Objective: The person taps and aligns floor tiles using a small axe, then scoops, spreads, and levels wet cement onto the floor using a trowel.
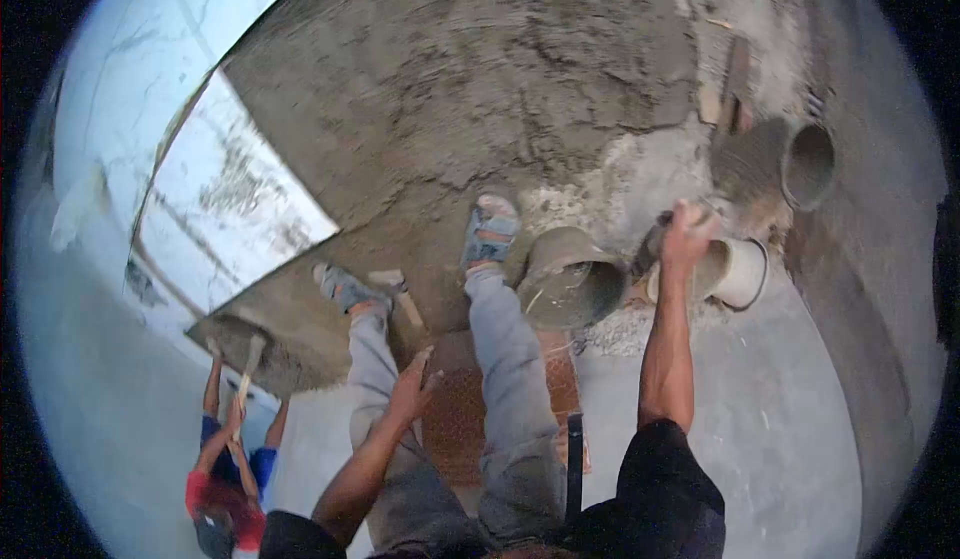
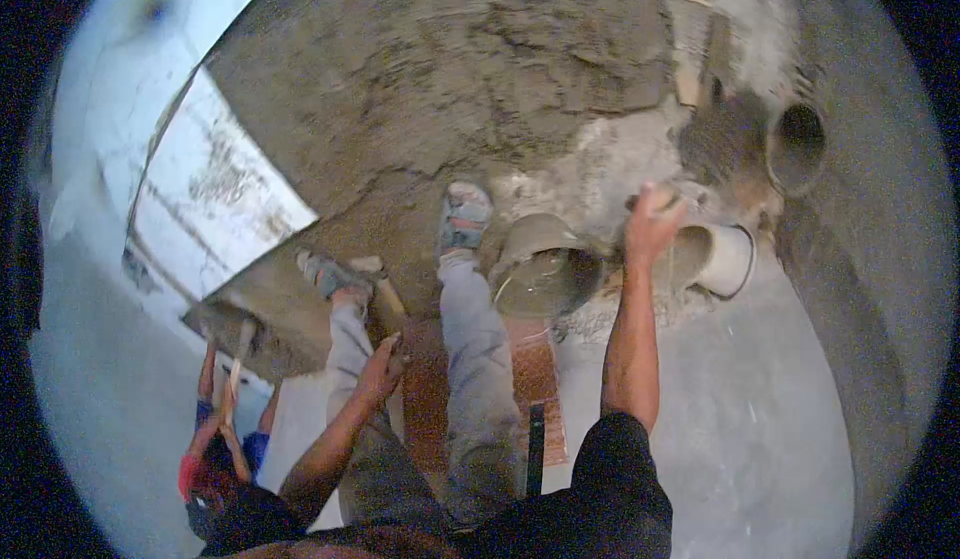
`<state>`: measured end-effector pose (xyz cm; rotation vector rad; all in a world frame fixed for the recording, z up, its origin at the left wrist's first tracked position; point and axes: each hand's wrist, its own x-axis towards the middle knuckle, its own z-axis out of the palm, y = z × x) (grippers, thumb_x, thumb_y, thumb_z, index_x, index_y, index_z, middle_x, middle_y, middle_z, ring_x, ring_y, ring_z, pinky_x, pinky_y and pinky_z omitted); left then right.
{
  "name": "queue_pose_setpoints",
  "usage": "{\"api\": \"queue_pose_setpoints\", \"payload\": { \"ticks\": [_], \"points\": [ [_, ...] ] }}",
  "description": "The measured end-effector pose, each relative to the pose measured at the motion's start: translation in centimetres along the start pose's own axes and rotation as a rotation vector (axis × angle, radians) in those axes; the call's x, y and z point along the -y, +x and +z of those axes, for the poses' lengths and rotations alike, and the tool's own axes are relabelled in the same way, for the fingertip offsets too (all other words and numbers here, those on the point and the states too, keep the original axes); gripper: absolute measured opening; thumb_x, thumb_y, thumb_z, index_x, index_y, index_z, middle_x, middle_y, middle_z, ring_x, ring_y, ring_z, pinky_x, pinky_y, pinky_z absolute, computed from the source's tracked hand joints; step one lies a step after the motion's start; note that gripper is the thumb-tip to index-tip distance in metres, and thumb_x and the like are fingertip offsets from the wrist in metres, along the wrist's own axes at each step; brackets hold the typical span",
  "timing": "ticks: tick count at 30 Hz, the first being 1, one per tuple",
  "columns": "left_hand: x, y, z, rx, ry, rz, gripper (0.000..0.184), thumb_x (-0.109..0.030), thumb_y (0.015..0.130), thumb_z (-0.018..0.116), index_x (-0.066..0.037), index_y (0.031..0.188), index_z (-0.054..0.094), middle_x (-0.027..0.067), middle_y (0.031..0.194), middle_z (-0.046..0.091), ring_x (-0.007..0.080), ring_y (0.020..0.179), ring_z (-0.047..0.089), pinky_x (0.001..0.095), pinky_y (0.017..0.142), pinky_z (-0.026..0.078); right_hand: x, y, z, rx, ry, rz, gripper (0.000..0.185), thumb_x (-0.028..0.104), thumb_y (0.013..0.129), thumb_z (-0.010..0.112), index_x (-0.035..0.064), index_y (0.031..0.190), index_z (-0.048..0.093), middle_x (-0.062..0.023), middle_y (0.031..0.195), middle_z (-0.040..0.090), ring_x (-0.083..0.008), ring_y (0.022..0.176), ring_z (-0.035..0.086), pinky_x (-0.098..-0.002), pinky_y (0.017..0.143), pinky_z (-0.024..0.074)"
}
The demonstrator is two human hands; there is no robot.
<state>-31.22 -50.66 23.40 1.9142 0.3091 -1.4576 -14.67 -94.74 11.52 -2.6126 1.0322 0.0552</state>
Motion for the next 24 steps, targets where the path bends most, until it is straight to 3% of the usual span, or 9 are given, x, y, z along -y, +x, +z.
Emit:
{"api": "queue_pose_setpoints", "payload": {
  "ticks": [2,5,6,9,13,17,19,21,24],
  "points": [
    [2.1,-1.5,-0.4,-0.042,0.010,-0.010,0.051,-0.024,0.086,0.055,-0.006,0.130,0.038,0.0236,0.120,0.050,0.0379,0.113,0.048,0.0397,0.095,0.039,-0.1,-0.3,1.3,-0.222,0.037,0.112,0.046,0.032,0.084,0.054,-0.0069,0.108,0.051,-0.0304,0.102,0.055,-0.0432,0.098,0.053,-0.0425,0.083,0.0422],
    [3.9,-4.8,-2.7,-0.032,0.048,-0.026,0.051,-0.027,0.086,0.055,-0.006,0.130,0.039,0.0240,0.118,0.051,0.0394,0.111,0.048,0.0422,0.094,0.039,-6.3,1.6,4.7,0.744,-0.276,0.233,0.042,0.029,0.084,0.053,-0.0089,0.103,0.055,-0.0323,0.100,0.056,-0.0457,0.100,0.051,-0.0428,0.086,0.0411],
    [4.2,-5.4,-3.4,-0.014,0.059,-0.054,0.050,-0.027,0.085,0.056,-0.007,0.128,0.041,0.0229,0.119,0.051,0.0390,0.111,0.048,0.0426,0.093,0.039,-5.4,-0.4,3.7,0.417,-0.238,0.157,0.039,0.028,0.084,0.052,-0.0083,0.095,0.058,-0.0323,0.102,0.056,-0.0455,0.103,0.051,-0.0448,0.087,0.0408],
    [7.2,-9.6,-5.4,0.104,0.246,-0.117,0.050,-0.027,0.083,0.059,-0.007,0.127,0.043,0.0206,0.121,0.050,0.0371,0.111,0.049,0.0429,0.091,0.040,-1.9,-4.6,0.5,0.508,-0.449,-0.051,0.037,0.028,0.084,0.052,-0.0062,0.099,0.056,-0.0318,0.103,0.056,-0.0445,0.103,0.052,-0.0466,0.084,0.0421],
    [8.0,-14.7,-7.9,0.302,0.449,-0.106,0.052,-0.030,0.081,0.060,-0.008,0.125,0.044,0.0192,0.123,0.049,0.0362,0.110,0.049,0.0445,0.091,0.039,1.8,-11.8,-3.5,0.626,-0.182,0.123,0.041,0.027,0.082,0.055,-0.0042,0.107,0.049,-0.0299,0.100,0.057,-0.0449,0.098,0.053,-0.0454,0.082,0.0432],
    [9.3,-17.6,-8.0,0.323,0.542,0.008,0.053,-0.036,0.081,0.057,-0.009,0.125,0.045,0.0176,0.122,0.050,0.0364,0.110,0.049,0.0488,0.092,0.037,6.9,-20.2,-7.4,0.729,0.102,0.159,0.028,0.018,0.078,0.062,-0.0006,0.095,0.050,-0.0120,0.080,0.056,-0.0232,0.076,0.054,-0.0361,0.068,0.0439],
    [8.7,-18.4,-7.8,0.366,0.512,-0.004,0.052,-0.038,0.082,0.055,-0.009,0.124,0.046,0.0170,0.122,0.050,0.0368,0.110,0.049,0.0501,0.092,0.036,12.8,-24.6,-10.7,0.864,0.285,0.515,0.025,0.019,0.080,0.062,0.0013,0.093,0.050,-0.0056,0.076,0.053,-0.0145,0.071,0.050,-0.0311,0.064,0.0428],
    [8.4,-19.4,-7.6,0.350,0.355,0.329,0.050,-0.040,0.083,0.055,-0.008,0.121,0.048,0.0172,0.120,0.052,0.0364,0.108,0.050,0.0494,0.091,0.036,13.3,-30.1,-12.8,0.926,0.339,0.484,0.026,0.020,0.082,0.063,0.0018,0.095,0.050,-0.0029,0.079,0.054,-0.0114,0.072,0.050,-0.0288,0.063,0.0425],
    [8.1,-22.1,-9.8,0.521,0.317,0.280,0.049,-0.041,0.082,0.055,-0.006,0.117,0.051,0.0168,0.116,0.054,0.0356,0.106,0.052,0.0473,0.092,0.037,15.3,-37.2,-18.1,0.998,0.225,0.241,0.040,0.027,0.081,0.064,-0.0005,0.104,0.048,-0.0117,0.086,0.057,-0.0245,0.080,0.054,-0.0366,0.070,0.0442]
  ]
}}
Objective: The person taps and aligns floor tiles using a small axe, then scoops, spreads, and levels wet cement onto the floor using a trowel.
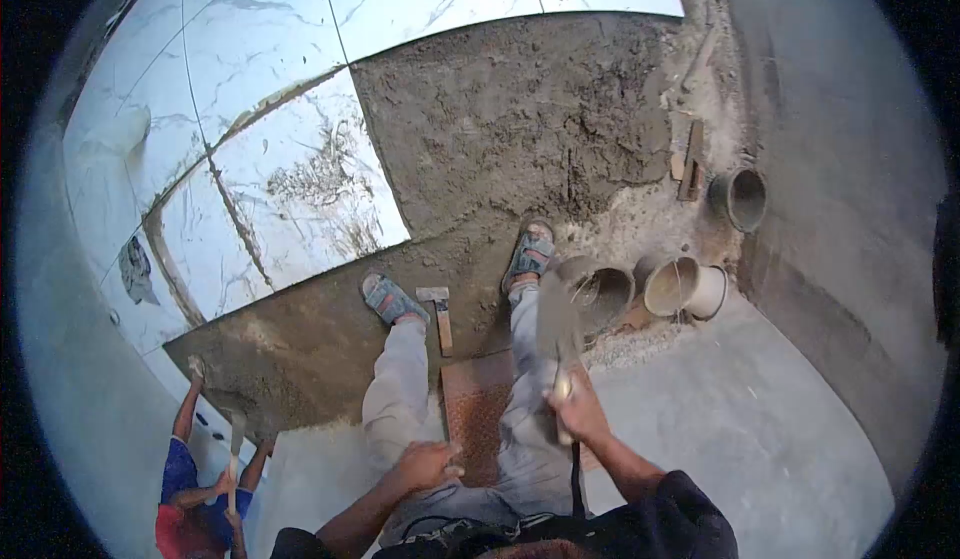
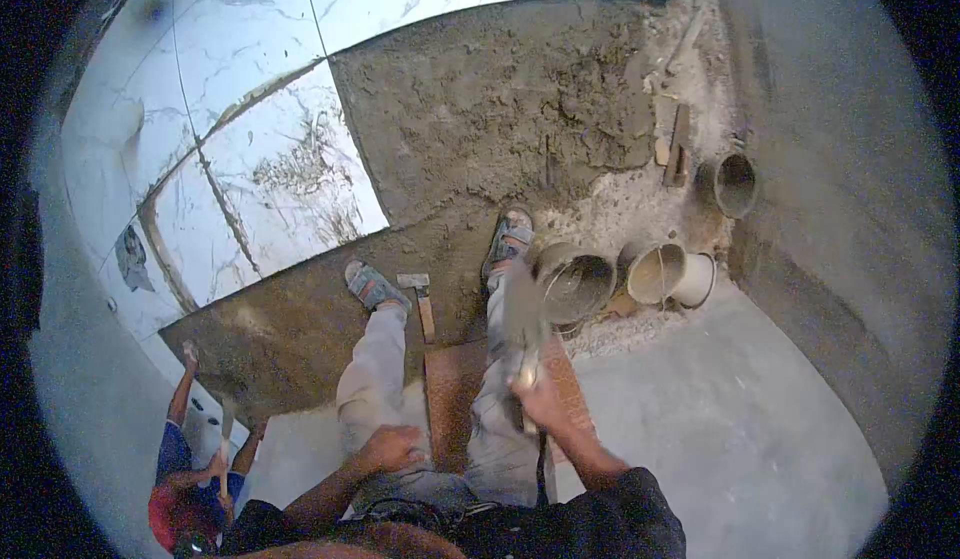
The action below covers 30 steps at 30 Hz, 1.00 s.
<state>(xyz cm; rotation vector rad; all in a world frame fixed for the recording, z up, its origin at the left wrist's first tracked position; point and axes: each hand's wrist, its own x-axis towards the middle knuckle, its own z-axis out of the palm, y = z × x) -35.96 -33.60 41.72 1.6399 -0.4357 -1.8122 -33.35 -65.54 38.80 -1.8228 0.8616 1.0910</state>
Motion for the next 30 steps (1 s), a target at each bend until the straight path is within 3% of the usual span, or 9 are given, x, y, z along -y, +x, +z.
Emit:
{"api": "queue_pose_setpoints", "payload": {
  "ticks": [1,3,6,14,19,21,24,27,30],
  "points": [
    [0.5,-1.1,0.2,-0.010,0.010,0.016,0.049,-0.041,0.082,0.055,-0.006,0.117,0.051,0.0168,0.116,0.054,0.0356,0.106,0.052,0.0473,0.092,0.037,-1.7,-2.2,1.3,-0.015,-0.073,-0.013,0.050,0.034,0.079,0.064,-0.0014,0.110,0.047,-0.0197,0.092,0.059,-0.0350,0.087,0.058,-0.0418,0.076,0.0451],
    [1.7,-3.8,1.0,0.041,0.130,0.069,0.047,-0.041,0.079,0.058,-0.007,0.112,0.054,0.0162,0.112,0.056,0.0348,0.101,0.054,0.0464,0.090,0.038,-0.4,-7.4,2.7,-0.059,-0.177,-0.065,0.053,0.038,0.078,0.064,-0.0037,0.105,0.046,-0.0254,0.096,0.056,-0.0403,0.092,0.054,-0.0457,0.078,0.0418],
    [1.9,-8.7,-0.6,-0.049,0.152,0.059,0.042,-0.037,0.077,0.062,-0.008,0.108,0.057,0.0131,0.110,0.057,0.0326,0.101,0.054,0.0462,0.089,0.038,4.7,-14.0,3.2,0.077,-0.339,0.180,0.052,0.038,0.076,0.065,-0.0040,0.099,0.045,-0.0258,0.099,0.052,-0.0391,0.093,0.052,-0.0465,0.077,0.0394],
    [2.6,-14.7,2.0,-0.363,0.218,0.083,0.021,-0.024,0.073,0.061,-0.008,0.085,0.064,0.0109,0.095,0.052,0.0288,0.099,0.047,0.0399,0.085,0.034,6.5,-18.1,6.0,0.124,-0.322,-0.118,0.038,0.008,0.071,0.064,-0.0008,0.102,0.046,-0.0218,0.089,0.052,-0.0372,0.083,0.051,-0.0437,0.074,0.0411],
    [1.2,-12.9,3.3,-0.338,0.099,-0.023,0.021,-0.024,0.078,0.050,-0.007,0.083,0.062,0.0123,0.100,0.050,0.0284,0.104,0.044,0.0427,0.087,0.034,7.8,-17.0,4.8,0.241,-0.411,-0.033,0.041,0.006,0.068,0.065,-0.0022,0.103,0.046,-0.0229,0.091,0.053,-0.0382,0.084,0.052,-0.0444,0.075,0.0418],
    [-0.5,-13.0,3.3,-0.323,0.078,-0.017,0.022,-0.025,0.079,0.049,-0.007,0.082,0.062,0.0127,0.099,0.050,0.0284,0.103,0.045,0.0431,0.087,0.035,7.0,-16.8,3.6,0.223,-0.452,-0.071,0.040,0.004,0.068,0.065,-0.0007,0.104,0.047,-0.0157,0.089,0.057,-0.0285,0.084,0.055,-0.0348,0.079,0.0423],
    [-2.2,-13.7,3.3,-0.223,-0.237,-0.228,0.019,-0.024,0.080,0.050,-0.008,0.082,0.061,0.0134,0.107,0.052,0.0298,0.107,0.046,0.0424,0.089,0.034,5.2,-16.6,1.2,0.301,-0.496,-0.097,0.041,0.005,0.068,0.067,0.0000,0.103,0.046,-0.0167,0.088,0.060,-0.0288,0.083,0.057,-0.0331,0.078,0.0433],
    [-1.3,-14.8,5.7,-0.546,-0.630,0.086,0.017,-0.021,0.082,0.050,-0.008,0.088,0.061,0.0155,0.106,0.057,0.0319,0.102,0.052,0.0433,0.084,0.039,10.7,-17.3,0.4,0.421,-0.454,0.031,0.043,0.012,0.068,0.071,0.0001,0.102,0.046,-0.0168,0.089,0.060,-0.0263,0.084,0.057,-0.0345,0.076,0.0439],
    [-1.2,-14.6,6.2,-0.238,-0.507,-0.017,0.020,-0.020,0.083,0.051,-0.007,0.097,0.059,0.0179,0.098,0.060,0.0343,0.093,0.058,0.0438,0.078,0.044,8.3,-17.0,-1.6,0.492,-0.490,0.079,0.050,0.018,0.067,0.074,0.0002,0.104,0.046,-0.0175,0.088,0.059,-0.0250,0.083,0.056,-0.0361,0.076,0.0437]
  ]
}}
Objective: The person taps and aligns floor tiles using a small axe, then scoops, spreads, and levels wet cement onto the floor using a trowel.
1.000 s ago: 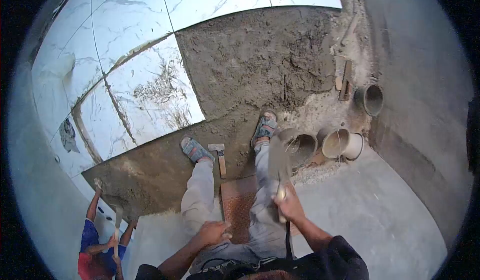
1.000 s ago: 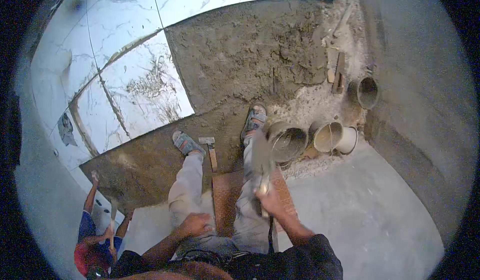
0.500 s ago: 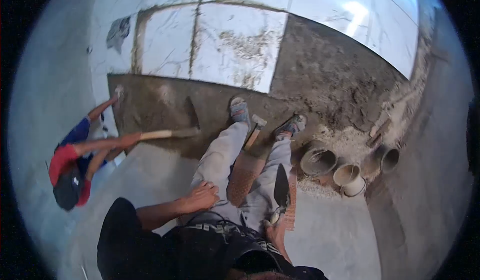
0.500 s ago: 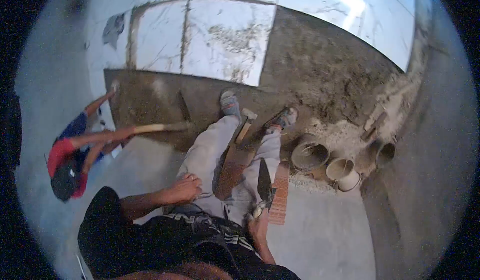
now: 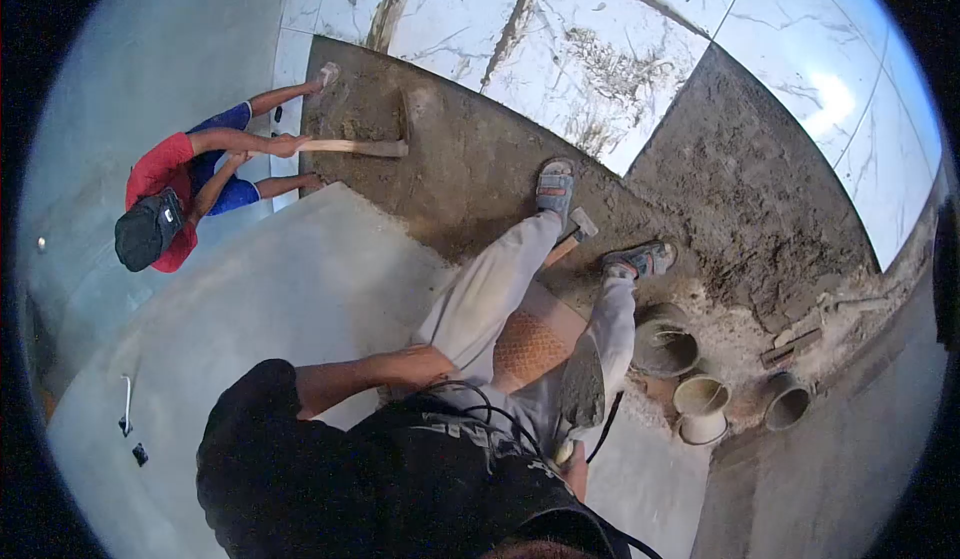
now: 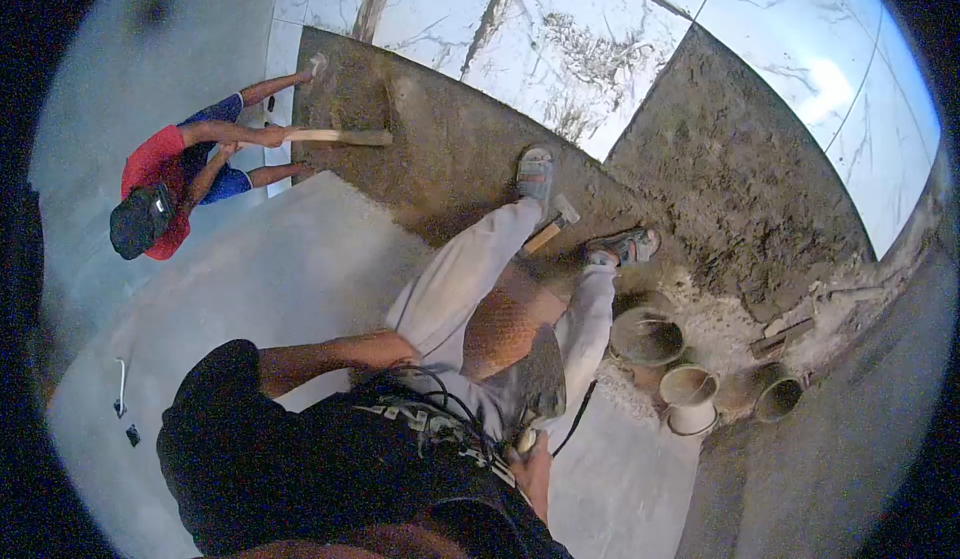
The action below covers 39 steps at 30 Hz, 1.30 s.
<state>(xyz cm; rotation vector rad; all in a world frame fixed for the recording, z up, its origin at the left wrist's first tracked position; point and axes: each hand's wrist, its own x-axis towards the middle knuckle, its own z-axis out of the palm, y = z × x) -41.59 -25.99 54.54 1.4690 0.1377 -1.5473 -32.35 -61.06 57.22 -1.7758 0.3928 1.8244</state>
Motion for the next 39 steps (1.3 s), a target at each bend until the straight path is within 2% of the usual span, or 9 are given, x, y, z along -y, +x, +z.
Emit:
{"api": "queue_pose_setpoints", "payload": {
  "ticks": [2,5,8,10,12,13,19,24,39],
  "points": [
    [0.3,-0.2,0.4,0.034,-0.050,-0.111,0.023,-0.021,0.084,0.052,-0.007,0.101,0.057,0.0204,0.089,0.061,0.0363,0.083,0.060,0.0452,0.073,0.046,-9.3,1.7,1.4,-0.030,0.229,0.094,0.055,0.021,0.065,0.076,0.0008,0.106,0.047,-0.0167,0.088,0.060,-0.0250,0.083,0.056,-0.0360,0.074,0.0437],
    [-0.4,2.3,-2.1,0.050,-0.033,-0.057,0.025,-0.026,0.081,0.052,-0.005,0.093,0.058,0.0182,0.087,0.061,0.0348,0.084,0.060,0.0424,0.072,0.044,0.5,0.9,-2.8,-0.043,-0.107,-0.011,0.052,0.022,0.069,0.074,0.0016,0.108,0.048,-0.0137,0.087,0.059,-0.0233,0.082,0.055,-0.0351,0.074,0.0435],
    [0.5,8.6,-5.4,0.030,0.039,0.026,0.035,-0.034,0.085,0.053,-0.008,0.107,0.056,0.0170,0.098,0.062,0.0356,0.093,0.058,0.0430,0.079,0.044,-2.0,7.0,-4.5,-0.235,0.198,-0.182,0.038,0.022,0.075,0.069,0.0030,0.101,0.049,-0.0044,0.076,0.056,-0.0142,0.066,0.053,-0.0297,0.059,0.0444],
    [-2.6,13.2,-10.2,0.047,0.117,-0.156,0.041,-0.034,0.085,0.055,-0.007,0.116,0.050,0.0192,0.106,0.059,0.0380,0.097,0.056,0.0450,0.082,0.044,1.5,10.5,-7.9,-0.351,0.250,-0.206,0.043,0.025,0.075,0.068,0.0004,0.105,0.049,-0.0097,0.082,0.056,-0.0185,0.077,0.052,-0.0339,0.071,0.0447],
    [-0.5,19.2,-12.9,-0.099,0.305,0.039,0.042,-0.033,0.085,0.055,-0.005,0.116,0.049,0.0202,0.108,0.058,0.0386,0.098,0.056,0.0455,0.082,0.044,0.4,16.6,-10.2,-0.563,0.399,-0.368,0.042,0.028,0.077,0.068,0.0007,0.103,0.050,-0.0081,0.086,0.054,-0.0169,0.082,0.050,-0.0327,0.074,0.0429],
    [1.0,22.8,-14.4,-0.273,0.411,0.201,0.043,-0.032,0.085,0.056,-0.003,0.116,0.049,0.0213,0.110,0.057,0.0393,0.099,0.055,0.0461,0.083,0.043,1.4,19.4,-12.2,-0.667,0.412,-0.457,0.033,0.026,0.077,0.068,0.0040,0.091,0.048,-0.0021,0.072,0.052,-0.0116,0.061,0.047,-0.0280,0.055,0.0414],
    [-0.4,36.5,-25.6,-0.349,0.843,0.321,0.048,-0.029,0.083,0.058,-0.003,0.120,0.044,0.0216,0.109,0.054,0.0387,0.096,0.055,0.0463,0.079,0.045,-1.9,38.7,-30.1,-1.101,0.267,-0.436,0.042,0.029,0.083,0.056,-0.0011,0.111,0.044,-0.0201,0.097,0.056,-0.0313,0.089,0.055,-0.0405,0.077,0.0427],
    [-3.5,35.9,-28.0,-0.387,0.971,0.044,0.052,-0.032,0.083,0.059,-0.008,0.126,0.042,0.0194,0.109,0.053,0.0367,0.097,0.055,0.0447,0.078,0.045,-3.4,49.9,-37.9,-1.389,0.290,-0.501,0.042,0.029,0.084,0.055,0.0000,0.112,0.045,-0.0246,0.100,0.056,-0.0404,0.096,0.054,-0.0430,0.080,0.0420],
    [-2.4,34.0,-24.7,-0.337,1.082,0.232,0.054,-0.030,0.082,0.060,-0.006,0.126,0.040,0.0172,0.097,0.052,0.0370,0.082,0.058,0.0452,0.067,0.048,0.2,55.9,-35.4,-1.518,-0.048,-0.635,0.045,0.021,0.082,0.057,0.0037,0.120,0.042,-0.0278,0.103,0.055,-0.0447,0.094,0.053,-0.0478,0.078,0.0435]
  ]
}}
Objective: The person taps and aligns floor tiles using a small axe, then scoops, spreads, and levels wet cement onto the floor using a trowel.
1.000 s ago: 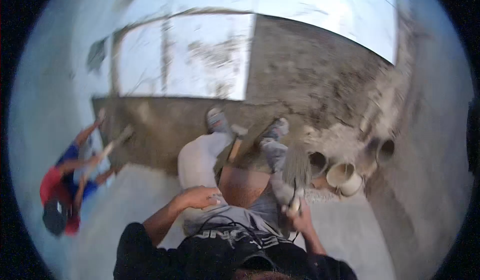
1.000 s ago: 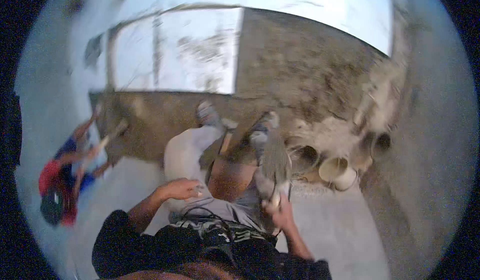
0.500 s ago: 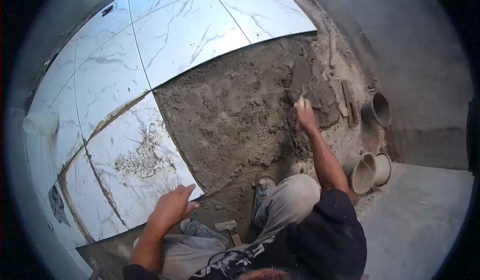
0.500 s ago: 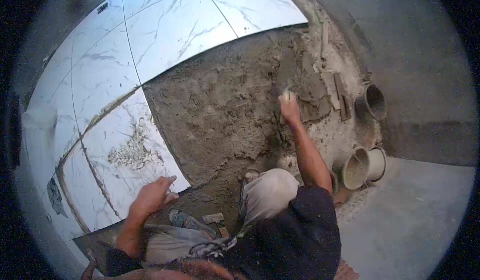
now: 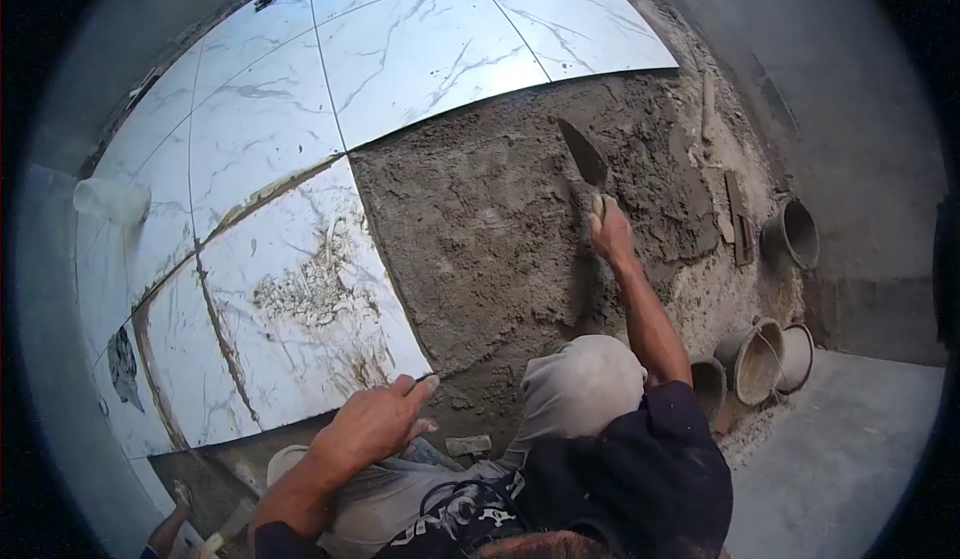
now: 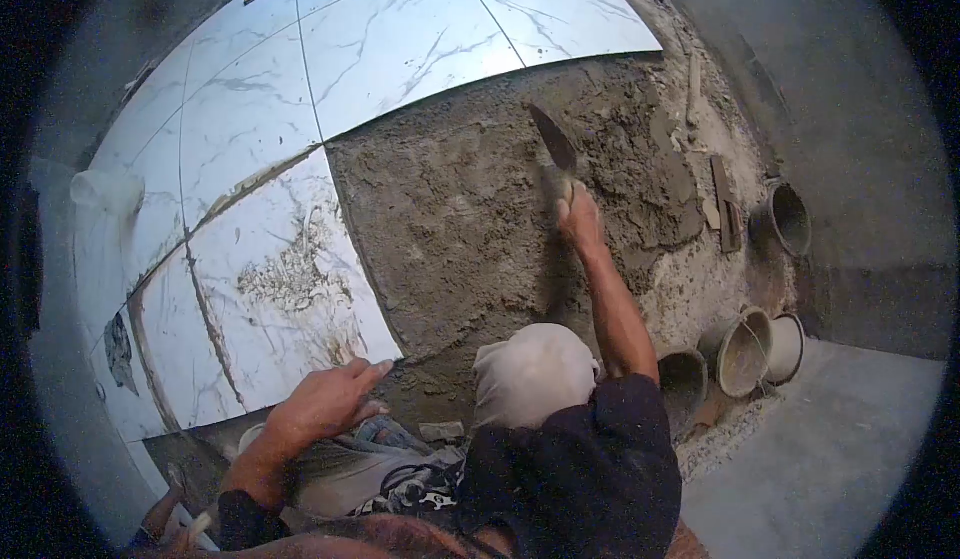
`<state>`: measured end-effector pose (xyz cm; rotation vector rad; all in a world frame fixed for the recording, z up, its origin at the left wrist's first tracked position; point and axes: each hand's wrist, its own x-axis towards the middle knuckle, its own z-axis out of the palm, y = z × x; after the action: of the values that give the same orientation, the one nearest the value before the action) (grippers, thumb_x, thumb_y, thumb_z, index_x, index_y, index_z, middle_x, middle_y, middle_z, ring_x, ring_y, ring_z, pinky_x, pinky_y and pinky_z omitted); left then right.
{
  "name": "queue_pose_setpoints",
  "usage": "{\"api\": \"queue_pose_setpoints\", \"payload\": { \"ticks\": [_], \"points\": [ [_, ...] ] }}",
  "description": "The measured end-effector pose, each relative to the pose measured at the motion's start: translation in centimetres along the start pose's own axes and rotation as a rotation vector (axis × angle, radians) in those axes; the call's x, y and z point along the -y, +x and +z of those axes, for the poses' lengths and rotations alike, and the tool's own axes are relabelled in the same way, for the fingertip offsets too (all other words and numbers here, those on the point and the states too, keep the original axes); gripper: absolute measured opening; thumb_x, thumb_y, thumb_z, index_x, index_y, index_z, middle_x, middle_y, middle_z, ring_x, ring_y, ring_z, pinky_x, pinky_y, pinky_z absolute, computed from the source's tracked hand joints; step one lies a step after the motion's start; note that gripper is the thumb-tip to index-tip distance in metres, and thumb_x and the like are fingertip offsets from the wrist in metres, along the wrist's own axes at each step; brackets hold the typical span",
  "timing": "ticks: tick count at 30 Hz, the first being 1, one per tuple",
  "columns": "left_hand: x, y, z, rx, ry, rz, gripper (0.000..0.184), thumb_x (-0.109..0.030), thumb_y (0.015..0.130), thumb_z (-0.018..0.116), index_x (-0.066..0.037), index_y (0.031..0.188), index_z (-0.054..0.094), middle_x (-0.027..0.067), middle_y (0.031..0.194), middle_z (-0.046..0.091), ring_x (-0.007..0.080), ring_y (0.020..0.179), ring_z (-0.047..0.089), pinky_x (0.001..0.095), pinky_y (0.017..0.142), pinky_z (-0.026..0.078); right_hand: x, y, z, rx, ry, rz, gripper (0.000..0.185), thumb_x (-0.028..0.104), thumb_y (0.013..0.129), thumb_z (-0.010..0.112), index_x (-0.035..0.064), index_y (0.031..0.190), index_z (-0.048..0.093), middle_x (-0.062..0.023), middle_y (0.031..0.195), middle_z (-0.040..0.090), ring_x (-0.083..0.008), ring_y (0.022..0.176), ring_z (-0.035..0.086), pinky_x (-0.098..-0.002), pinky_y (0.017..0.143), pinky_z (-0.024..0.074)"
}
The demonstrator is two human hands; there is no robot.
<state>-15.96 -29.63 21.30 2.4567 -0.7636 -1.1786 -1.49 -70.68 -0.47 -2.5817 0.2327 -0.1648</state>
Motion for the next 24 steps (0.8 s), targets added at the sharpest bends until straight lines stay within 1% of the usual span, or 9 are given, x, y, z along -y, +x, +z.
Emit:
{"api": "queue_pose_setpoints", "payload": {
  "ticks": [4,6,10,12,16,19,21,22,24],
  "points": [
    [-0.6,-1.3,-0.8,-0.083,-0.056,0.002,0.055,-0.031,0.082,0.061,-0.007,0.127,0.040,0.0175,0.100,0.052,0.0372,0.086,0.057,0.0450,0.070,0.047,1.2,5.2,-1.1,0.108,-0.294,0.015,0.040,0.021,0.084,0.053,0.0037,0.117,0.040,-0.0249,0.097,0.055,-0.0425,0.092,0.055,-0.0505,0.074,0.0439],
    [-0.5,-1.7,-0.9,-0.090,-0.056,-0.033,0.055,-0.032,0.082,0.060,-0.009,0.128,0.040,0.0178,0.102,0.053,0.0375,0.090,0.056,0.0449,0.074,0.047,-0.5,8.6,0.1,0.090,-0.120,0.218,0.038,0.022,0.084,0.053,0.0040,0.116,0.040,-0.0257,0.097,0.055,-0.0434,0.091,0.055,-0.0511,0.073,0.0442],
    [-0.8,-2.0,-0.9,-0.106,-0.053,-0.087,0.057,-0.031,0.081,0.062,-0.010,0.128,0.040,0.0179,0.102,0.053,0.0376,0.090,0.056,0.0449,0.074,0.046,-0.3,9.7,-0.3,-0.044,-0.255,0.139,0.036,0.024,0.084,0.053,0.0044,0.112,0.042,-0.0256,0.095,0.057,-0.0438,0.090,0.055,-0.0518,0.074,0.0436],
    [-0.9,-2.0,-1.0,-0.125,-0.063,-0.075,0.057,-0.031,0.081,0.062,-0.010,0.128,0.039,0.0180,0.102,0.053,0.0378,0.090,0.056,0.0448,0.073,0.046,-3.8,10.9,1.2,0.027,-0.189,0.314,0.034,0.024,0.084,0.053,0.0047,0.110,0.044,-0.0250,0.091,0.058,-0.0430,0.092,0.055,-0.0515,0.075,0.0435],
    [-0.8,-1.8,-0.8,-0.085,-0.043,-0.076,0.057,-0.032,0.081,0.061,-0.010,0.128,0.039,0.0180,0.101,0.053,0.0381,0.090,0.055,0.0449,0.073,0.046,-5.3,7.3,0.5,0.133,-0.007,0.289,0.033,0.022,0.084,0.054,0.0022,0.109,0.047,-0.0246,0.092,0.059,-0.0424,0.093,0.055,-0.0505,0.076,0.0434],
    [-1.0,-1.3,-1.0,-0.049,-0.046,-0.064,0.056,-0.033,0.082,0.060,-0.010,0.128,0.039,0.0183,0.101,0.052,0.0382,0.091,0.055,0.0450,0.073,0.046,-5.2,3.8,-2.4,0.334,0.087,0.434,0.035,0.027,0.086,0.051,0.0011,0.110,0.048,-0.0266,0.092,0.058,-0.0432,0.094,0.054,-0.0495,0.075,0.0436],
    [-1.1,-0.4,-1.1,-0.028,-0.044,-0.047,0.056,-0.034,0.083,0.060,-0.010,0.128,0.039,0.0184,0.100,0.052,0.0383,0.091,0.055,0.0450,0.074,0.046,-8.0,3.0,-2.6,0.391,-0.121,0.091,0.038,0.032,0.088,0.047,0.0012,0.110,0.050,-0.0247,0.102,0.058,-0.0407,0.095,0.056,-0.0467,0.074,0.0441],
    [-1.0,0.1,-1.0,-0.005,-0.031,-0.036,0.055,-0.034,0.083,0.059,-0.010,0.128,0.039,0.0186,0.101,0.053,0.0383,0.091,0.055,0.0449,0.075,0.046,-7.5,2.7,-2.6,0.385,-0.117,0.094,0.038,0.032,0.088,0.047,0.0012,0.110,0.050,-0.0247,0.102,0.058,-0.0407,0.095,0.056,-0.0467,0.074,0.0441],
    [-0.8,0.8,-0.5,0.019,-0.015,-0.040,0.055,-0.034,0.083,0.059,-0.010,0.128,0.039,0.0188,0.102,0.053,0.0383,0.091,0.056,0.0447,0.075,0.046,-4.1,2.2,-1.5,-0.005,0.164,0.061,0.036,0.034,0.089,0.043,0.0047,0.109,0.050,-0.0166,0.100,0.058,-0.0325,0.082,0.059,-0.0420,0.067,0.0471]
  ]
}}
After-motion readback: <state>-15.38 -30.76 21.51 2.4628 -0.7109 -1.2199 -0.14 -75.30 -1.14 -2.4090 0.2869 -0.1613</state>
